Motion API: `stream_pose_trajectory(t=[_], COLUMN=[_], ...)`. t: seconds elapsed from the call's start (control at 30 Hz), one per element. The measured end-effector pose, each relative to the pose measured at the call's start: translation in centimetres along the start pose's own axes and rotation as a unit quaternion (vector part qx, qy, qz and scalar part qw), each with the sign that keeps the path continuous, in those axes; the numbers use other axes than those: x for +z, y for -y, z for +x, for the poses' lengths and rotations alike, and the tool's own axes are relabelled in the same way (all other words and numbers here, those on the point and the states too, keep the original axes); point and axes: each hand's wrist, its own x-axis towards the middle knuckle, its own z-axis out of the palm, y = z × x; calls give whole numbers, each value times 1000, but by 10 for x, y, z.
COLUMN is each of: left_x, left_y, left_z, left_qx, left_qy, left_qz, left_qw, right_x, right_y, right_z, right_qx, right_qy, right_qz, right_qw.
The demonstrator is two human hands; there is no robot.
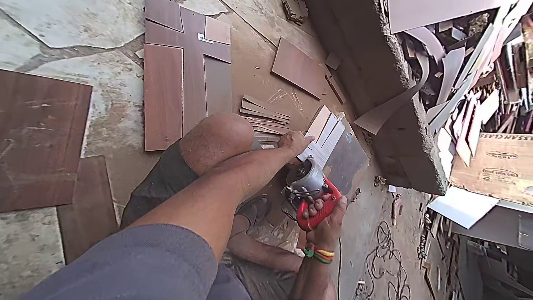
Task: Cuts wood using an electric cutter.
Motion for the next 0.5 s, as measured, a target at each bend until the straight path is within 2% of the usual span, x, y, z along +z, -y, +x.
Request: stream_pose_trajectory(t=[0.5], left_x=[0], left_y=[1], left_z=[1], left_qx=[-3], left_qy=[1], left_qz=[-7], left_qw=[1000], right_x=[1], right_y=[1], right_z=[2], right_qx=[-4], right_qy=[-9], right_qz=[-9], right_qw=[1000])
